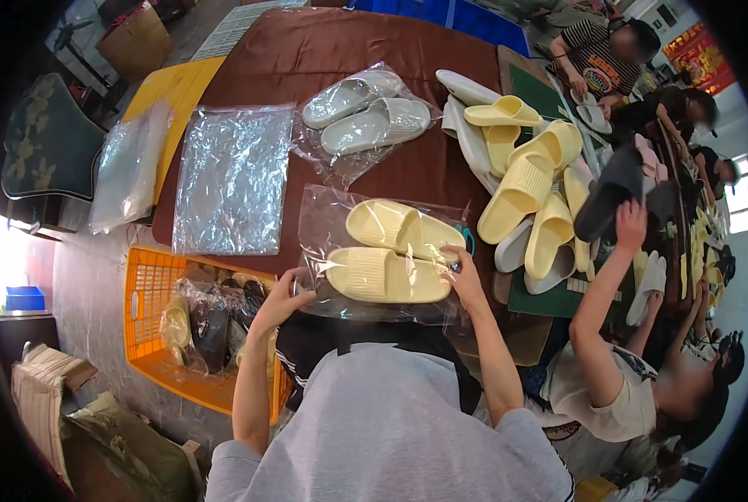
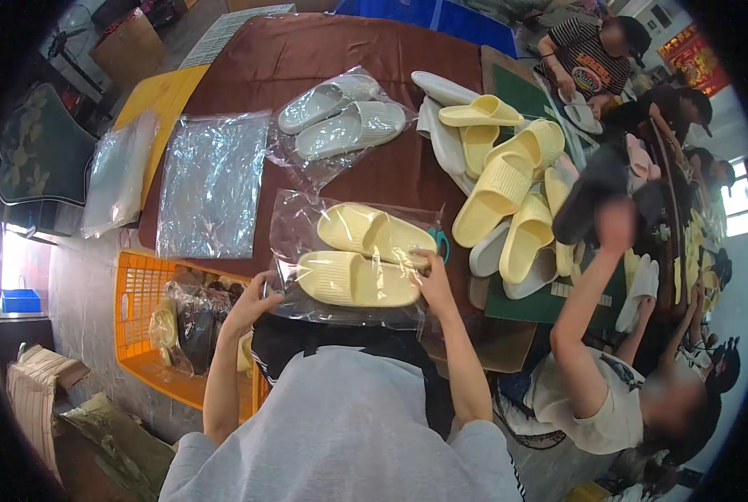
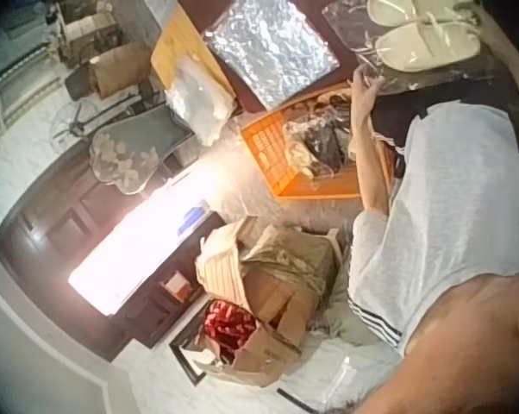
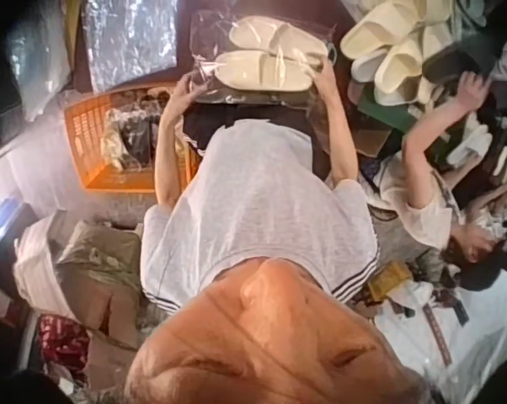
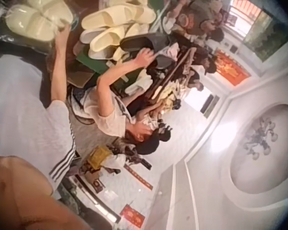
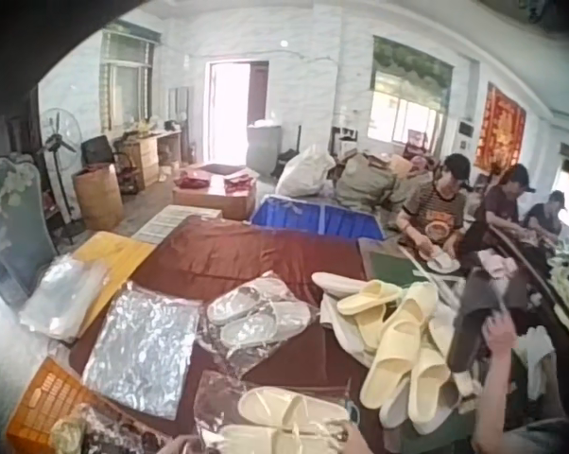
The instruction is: The person packs pairs of slippers into plastic bags by hand and arranges the bags on the table.
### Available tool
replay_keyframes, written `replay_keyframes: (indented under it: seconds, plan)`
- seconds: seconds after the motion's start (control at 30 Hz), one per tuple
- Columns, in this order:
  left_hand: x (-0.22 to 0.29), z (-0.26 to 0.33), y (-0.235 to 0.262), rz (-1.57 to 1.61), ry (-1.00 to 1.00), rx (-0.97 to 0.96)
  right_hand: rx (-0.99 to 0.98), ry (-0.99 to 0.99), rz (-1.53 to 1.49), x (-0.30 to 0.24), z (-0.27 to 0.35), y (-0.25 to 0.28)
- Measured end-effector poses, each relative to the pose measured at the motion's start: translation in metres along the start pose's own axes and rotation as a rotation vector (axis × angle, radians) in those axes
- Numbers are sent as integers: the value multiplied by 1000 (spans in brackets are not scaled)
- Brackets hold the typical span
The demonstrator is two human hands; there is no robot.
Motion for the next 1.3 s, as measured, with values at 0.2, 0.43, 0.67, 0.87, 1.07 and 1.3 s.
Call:
replay_keyframes:
  seconds: [0.2, 0.43, 0.67, 0.87, 1.07, 1.3]
  plan:
    - [1, -40, 3, 236, 2, 187, 39, -6, 12, 31, 9, -1]
    - [30, -61, -9, 53, -193, 241, 59, -68, -187, 15, 26, 2]
    - [61, -47, -15, -42, -344, 134, 77, -34, -297, 3, 38, 9]
    - [65, -33, -15, 87, -288, 83, 169, -53, -318, 5, 43, 22]
    - [64, -17, -15, 73, -347, 155, 238, -69, -469, -14, 46, 17]
    - [85, -23, 0, 43, -379, -56, 227, 16, -463, -2, 49, 15]
Point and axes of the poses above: each hand's wrist, its own z-axis away from the middle knuckle, its own y-axis out of the back of the hand, x = y × z, the point moved 3 cm from there along -z, towards the middle knuckle, and after that the axes turned 4 degrees about z, right-handed, at the moved point
